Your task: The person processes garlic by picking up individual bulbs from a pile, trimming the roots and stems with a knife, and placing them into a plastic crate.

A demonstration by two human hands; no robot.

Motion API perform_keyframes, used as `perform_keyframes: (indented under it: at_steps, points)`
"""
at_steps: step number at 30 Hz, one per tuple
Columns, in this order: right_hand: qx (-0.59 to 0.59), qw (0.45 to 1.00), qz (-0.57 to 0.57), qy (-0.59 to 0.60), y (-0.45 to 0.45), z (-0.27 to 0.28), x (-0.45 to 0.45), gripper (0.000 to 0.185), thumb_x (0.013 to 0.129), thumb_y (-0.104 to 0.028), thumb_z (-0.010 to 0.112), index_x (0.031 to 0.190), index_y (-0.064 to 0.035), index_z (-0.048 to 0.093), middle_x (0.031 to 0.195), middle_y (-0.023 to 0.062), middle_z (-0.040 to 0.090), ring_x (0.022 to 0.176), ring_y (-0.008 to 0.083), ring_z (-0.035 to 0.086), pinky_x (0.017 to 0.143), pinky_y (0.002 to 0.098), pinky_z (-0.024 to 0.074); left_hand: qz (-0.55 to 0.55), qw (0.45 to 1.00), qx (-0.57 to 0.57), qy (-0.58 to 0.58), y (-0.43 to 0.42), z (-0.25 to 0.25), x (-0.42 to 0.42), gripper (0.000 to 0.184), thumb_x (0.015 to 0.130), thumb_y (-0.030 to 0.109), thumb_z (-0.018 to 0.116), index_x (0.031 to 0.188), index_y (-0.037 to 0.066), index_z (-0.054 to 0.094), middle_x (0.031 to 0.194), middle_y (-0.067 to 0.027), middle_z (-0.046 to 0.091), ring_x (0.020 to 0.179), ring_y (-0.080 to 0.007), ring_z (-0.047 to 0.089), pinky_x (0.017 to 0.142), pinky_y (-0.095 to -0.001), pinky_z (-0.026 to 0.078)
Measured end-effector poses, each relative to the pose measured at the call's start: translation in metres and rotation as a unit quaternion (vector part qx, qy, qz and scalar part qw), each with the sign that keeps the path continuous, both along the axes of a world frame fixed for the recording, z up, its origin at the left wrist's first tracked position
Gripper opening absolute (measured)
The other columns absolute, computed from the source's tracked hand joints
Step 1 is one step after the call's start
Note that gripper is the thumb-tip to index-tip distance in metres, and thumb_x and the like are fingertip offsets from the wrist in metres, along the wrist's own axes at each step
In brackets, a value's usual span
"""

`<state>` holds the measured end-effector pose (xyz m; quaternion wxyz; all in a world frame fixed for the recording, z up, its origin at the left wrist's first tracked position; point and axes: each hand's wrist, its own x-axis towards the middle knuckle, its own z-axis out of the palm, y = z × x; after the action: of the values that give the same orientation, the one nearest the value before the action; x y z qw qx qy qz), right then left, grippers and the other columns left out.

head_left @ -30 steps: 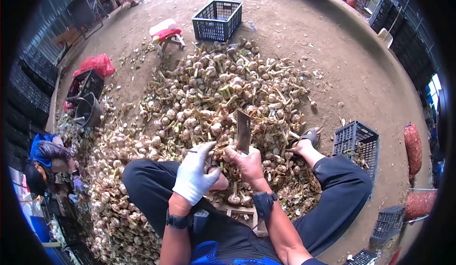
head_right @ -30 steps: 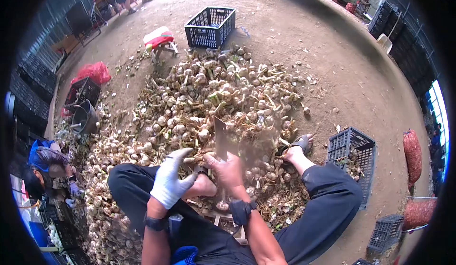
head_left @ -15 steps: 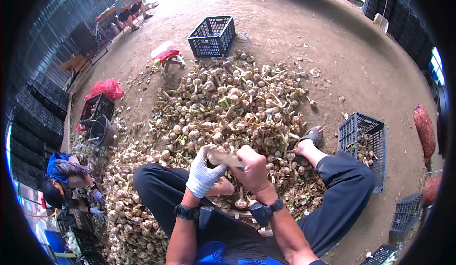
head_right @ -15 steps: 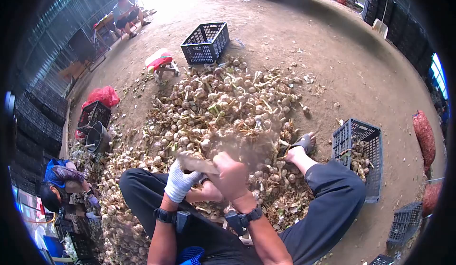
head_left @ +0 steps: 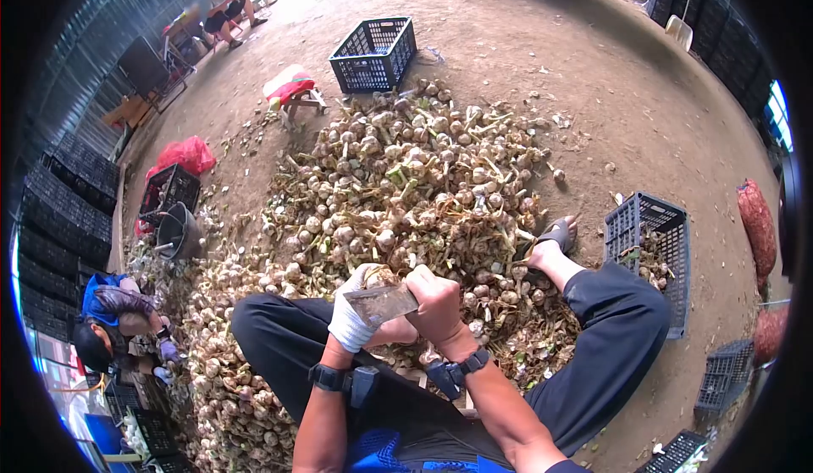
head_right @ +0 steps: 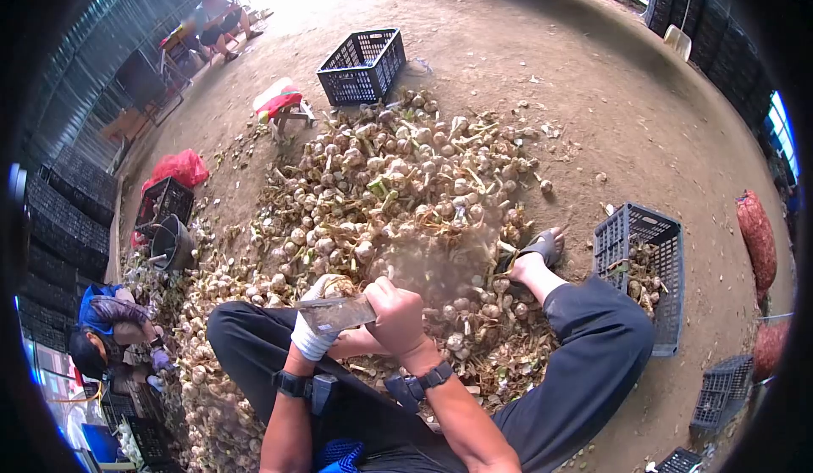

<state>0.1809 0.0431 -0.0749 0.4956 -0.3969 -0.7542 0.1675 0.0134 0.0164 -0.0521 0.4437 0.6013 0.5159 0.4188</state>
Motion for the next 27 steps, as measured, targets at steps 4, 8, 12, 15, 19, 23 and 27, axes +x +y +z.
perform_keyframes:
  at_steps: [4, 8, 12, 15, 19, 23, 27]
  points:
    - [-0.001, 1.0, -0.025, 0.017, 0.004, -0.023, -0.007, 0.019, 0.074, -0.02, 0.069, 0.075, -0.0068, 0.055, 0.073, 0.0126, 0.054, 0.059, 0.0319, 0.06, 0.051, 0.0397, 0.047, 0.03, 0.999, -0.013, 0.003, 0.0, -0.002, 0.001, 0.053, 0.073, 0.015, 0.081, 0.118, 0.006, 0.055, 0.102, -0.0054, 0.07, 0.092, -0.014, 0.067, 0.083, -0.0287, 0.054]
    - [-0.017, 0.999, -0.043, 0.013, 0.002, -0.041, -0.006, 0.015, 0.075, -0.017, 0.067, 0.076, -0.0069, 0.056, 0.075, 0.0128, 0.056, 0.061, 0.0319, 0.061, 0.053, 0.0394, 0.0485, 0.046, 0.987, 0.039, 0.147, 0.001, 0.002, 0.009, 0.045, 0.073, 0.019, 0.082, 0.109, 0.006, 0.059, 0.09, -0.0087, 0.072, 0.08, -0.0209, 0.071, 0.074, -0.0317, 0.056]
    - [-0.072, 0.988, -0.138, -0.007, 0.007, -0.081, 0.007, 0.023, 0.083, -0.029, 0.068, 0.078, -0.0064, 0.062, 0.078, 0.0169, 0.061, 0.064, 0.0365, 0.062, 0.054, 0.0433, 0.0486, 0.097, 0.985, -0.013, 0.143, -0.003, 0.019, 0.019, 0.035, 0.07, 0.014, 0.077, 0.1, 0.003, 0.063, 0.086, -0.0108, 0.071, 0.077, -0.018, 0.07, 0.073, -0.031, 0.056]
    - [-0.171, 0.952, -0.25, -0.033, 0.011, -0.115, 0.033, 0.016, 0.08, -0.02, 0.065, 0.071, -0.0071, 0.062, 0.069, 0.0158, 0.063, 0.061, 0.0376, 0.062, 0.055, 0.0449, 0.0496, 0.076, 0.991, 0.037, 0.1, -0.01, 0.025, 0.029, 0.041, 0.07, 0.013, 0.079, 0.107, 0.004, 0.063, 0.088, -0.0052, 0.07, 0.081, -0.0129, 0.068, 0.076, -0.0294, 0.056]
    - [-0.345, 0.908, -0.155, 0.18, 0.008, -0.11, 0.027, 0.017, 0.086, -0.019, 0.067, 0.081, -0.0024, 0.065, 0.073, 0.0135, 0.068, 0.064, 0.0256, 0.065, 0.054, 0.0384, 0.0497, 0.085, 0.993, 0.032, 0.069, -0.003, 0.02, 0.033, 0.051, 0.074, 0.014, 0.08, 0.118, 0.003, 0.057, 0.098, -0.0068, 0.068, 0.09, -0.0101, 0.064, 0.082, -0.0284, 0.054]
    - [-0.483, 0.756, 0.083, 0.435, -0.004, -0.076, 0.001, 0.022, 0.092, -0.021, 0.07, 0.097, 0.0, 0.068, 0.079, 0.0031, 0.068, 0.059, 0.0104, 0.061, 0.051, 0.0246, 0.0542, 0.11, 0.972, -0.01, -0.207, 0.0, 0.018, 0.035, 0.051, 0.08, 0.019, 0.077, 0.123, 0.003, 0.055, 0.103, -0.0027, 0.064, 0.091, -0.0106, 0.06, 0.083, -0.0268, 0.052]
    - [-0.539, 0.562, 0.226, 0.585, -0.017, -0.024, -0.006, 0.018, 0.091, -0.017, 0.072, 0.1, -0.0018, 0.068, 0.088, 0.002, 0.068, 0.072, 0.0108, 0.064, 0.057, 0.027, 0.0575, 0.089, 0.946, -0.007, -0.313, 0.006, -0.002, 0.022, 0.042, 0.091, 0.021, 0.065, 0.125, 0.003, 0.051, 0.099, -0.0033, 0.059, 0.09, -0.0119, 0.059, 0.084, -0.0275, 0.05]
